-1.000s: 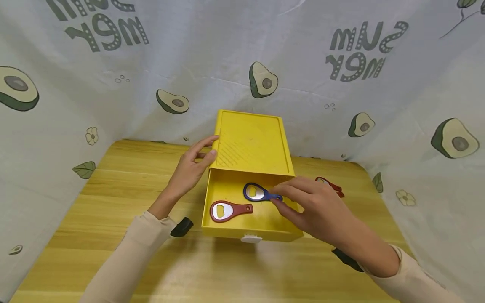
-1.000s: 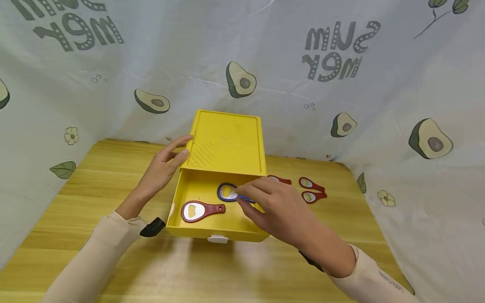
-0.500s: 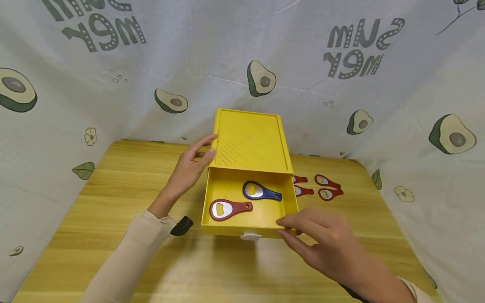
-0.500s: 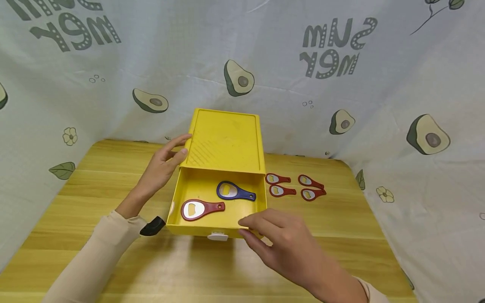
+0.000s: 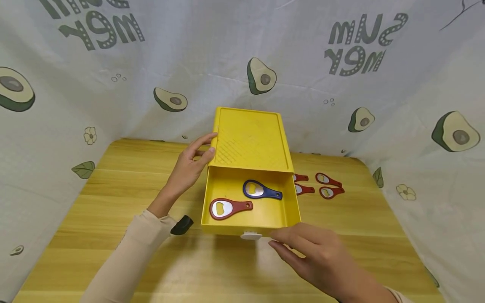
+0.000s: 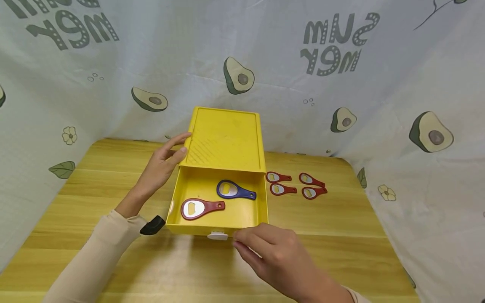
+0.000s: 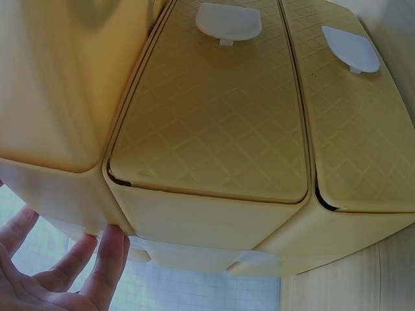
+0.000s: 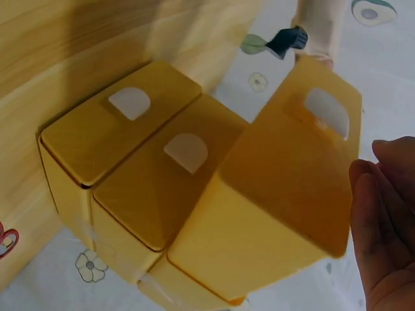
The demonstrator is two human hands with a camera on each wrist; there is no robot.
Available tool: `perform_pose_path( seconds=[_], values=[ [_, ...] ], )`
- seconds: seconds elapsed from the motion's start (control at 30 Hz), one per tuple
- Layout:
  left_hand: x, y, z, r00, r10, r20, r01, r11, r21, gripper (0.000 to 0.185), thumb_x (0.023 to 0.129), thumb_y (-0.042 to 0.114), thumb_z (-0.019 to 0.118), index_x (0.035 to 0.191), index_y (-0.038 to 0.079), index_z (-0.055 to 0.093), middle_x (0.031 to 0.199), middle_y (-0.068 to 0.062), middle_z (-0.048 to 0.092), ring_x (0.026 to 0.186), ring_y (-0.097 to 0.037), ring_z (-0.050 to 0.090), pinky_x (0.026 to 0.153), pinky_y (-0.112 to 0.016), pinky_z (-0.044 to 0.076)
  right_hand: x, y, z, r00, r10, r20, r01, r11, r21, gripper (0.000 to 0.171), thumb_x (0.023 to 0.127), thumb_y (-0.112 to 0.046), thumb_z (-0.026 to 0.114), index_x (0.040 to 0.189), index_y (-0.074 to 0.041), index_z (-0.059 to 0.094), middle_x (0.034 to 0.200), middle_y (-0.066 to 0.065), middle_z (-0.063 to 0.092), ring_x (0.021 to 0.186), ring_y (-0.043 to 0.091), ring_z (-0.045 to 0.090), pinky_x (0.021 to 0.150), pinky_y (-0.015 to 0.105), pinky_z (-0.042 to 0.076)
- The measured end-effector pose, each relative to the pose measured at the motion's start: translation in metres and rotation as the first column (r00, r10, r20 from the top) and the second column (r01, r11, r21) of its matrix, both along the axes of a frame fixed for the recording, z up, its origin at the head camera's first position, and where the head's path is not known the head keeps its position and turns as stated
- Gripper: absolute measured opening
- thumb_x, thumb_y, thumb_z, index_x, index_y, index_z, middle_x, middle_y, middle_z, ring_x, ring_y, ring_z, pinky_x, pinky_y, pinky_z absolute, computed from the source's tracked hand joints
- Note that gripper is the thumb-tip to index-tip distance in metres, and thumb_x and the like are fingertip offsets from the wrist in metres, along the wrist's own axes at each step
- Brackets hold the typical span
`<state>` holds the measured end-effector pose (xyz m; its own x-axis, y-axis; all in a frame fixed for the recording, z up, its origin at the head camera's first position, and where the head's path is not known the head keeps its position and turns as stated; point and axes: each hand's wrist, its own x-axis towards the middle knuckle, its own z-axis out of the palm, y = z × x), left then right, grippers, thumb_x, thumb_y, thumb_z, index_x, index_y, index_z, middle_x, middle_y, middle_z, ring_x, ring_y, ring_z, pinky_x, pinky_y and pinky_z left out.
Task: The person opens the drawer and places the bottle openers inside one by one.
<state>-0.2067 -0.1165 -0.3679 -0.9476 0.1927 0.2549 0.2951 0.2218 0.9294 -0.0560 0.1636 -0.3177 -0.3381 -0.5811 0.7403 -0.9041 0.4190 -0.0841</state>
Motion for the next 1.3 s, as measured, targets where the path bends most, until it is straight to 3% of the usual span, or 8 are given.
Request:
perform_pose_path(
  seconds=[0.17, 0.37, 0.6, 0.8, 0.97, 1.3],
  values=[
    [0.000, -0.001, 0.000, 1.000, -0.005, -0.001, 0.005, 1.000, 0.009, 0.045, 0.103, 0.034, 0.054, 0.147, 0.029, 0.050, 0.144, -0.007, 0.051, 0.113, -0.031, 0.058, 0.089, -0.052, 0.051, 0.001, -0.004, -0.008, 0.997, -0.062, -0.037, 0.063, 0.997, 0.039, 0.028, 0.102, -0.029, 0.058, 0.088, -0.012, 0.075, 0.074, -0.007, 0.068, 0.059, 0.002, 0.062, 0.055, 0.015, 0.051],
    [-0.001, 0.001, 0.000, 1.000, -0.011, -0.005, 0.011, 1.000, 0.010, 0.045, 0.104, 0.034, 0.054, 0.147, 0.029, 0.050, 0.144, -0.006, 0.051, 0.113, -0.030, 0.058, 0.088, -0.048, 0.051, 0.002, -0.006, -0.018, 0.994, -0.106, -0.002, 0.105, 0.992, 0.074, 0.031, 0.104, -0.032, 0.055, 0.094, -0.012, 0.076, 0.079, -0.006, 0.074, 0.065, 0.004, 0.070, 0.060, 0.019, 0.056],
    [-0.003, 0.001, 0.002, 1.000, -0.015, -0.014, 0.016, 1.000, 0.017, 0.045, 0.103, 0.034, 0.054, 0.148, 0.029, 0.050, 0.145, -0.006, 0.050, 0.113, -0.030, 0.057, 0.088, -0.051, 0.050, -0.001, -0.010, -0.026, 0.993, -0.115, -0.012, 0.115, 0.992, 0.050, 0.030, 0.104, -0.029, 0.055, 0.094, -0.011, 0.078, 0.081, -0.005, 0.076, 0.069, 0.007, 0.073, 0.061, 0.022, 0.057],
    [-0.003, 0.000, 0.004, 1.000, -0.013, -0.012, 0.014, 1.000, 0.016, 0.044, 0.103, 0.035, 0.055, 0.147, 0.030, 0.051, 0.145, -0.006, 0.050, 0.112, -0.029, 0.058, 0.086, -0.045, 0.051, -0.002, -0.010, -0.028, 0.993, -0.116, 0.024, 0.115, 0.993, 0.033, 0.030, 0.104, -0.028, 0.055, 0.094, -0.011, 0.078, 0.082, -0.004, 0.076, 0.070, 0.007, 0.073, 0.062, 0.021, 0.057],
    [-0.002, 0.000, 0.003, 1.000, -0.014, -0.004, 0.014, 1.000, 0.027, 0.044, 0.103, 0.034, 0.055, 0.147, 0.029, 0.051, 0.145, -0.007, 0.049, 0.113, -0.030, 0.057, 0.088, -0.053, 0.050, -0.004, -0.010, -0.030, 0.991, -0.120, 0.054, 0.118, 0.992, 0.041, 0.031, 0.104, -0.029, 0.055, 0.094, -0.010, 0.078, 0.081, -0.004, 0.077, 0.070, 0.007, 0.073, 0.061, 0.020, 0.056],
    [0.000, 0.000, 0.002, 1.000, -0.008, 0.016, 0.007, 1.000, 0.019, 0.044, 0.103, 0.035, 0.054, 0.147, 0.029, 0.050, 0.144, -0.005, 0.050, 0.115, -0.030, 0.057, 0.092, -0.055, 0.051, -0.016, -0.010, -0.033, 0.986, -0.142, 0.085, 0.140, 0.990, 0.032, 0.034, 0.103, -0.031, 0.055, 0.092, -0.009, 0.078, 0.081, 0.000, 0.077, 0.065, 0.009, 0.071, 0.056, 0.015, 0.051]
  ],
)
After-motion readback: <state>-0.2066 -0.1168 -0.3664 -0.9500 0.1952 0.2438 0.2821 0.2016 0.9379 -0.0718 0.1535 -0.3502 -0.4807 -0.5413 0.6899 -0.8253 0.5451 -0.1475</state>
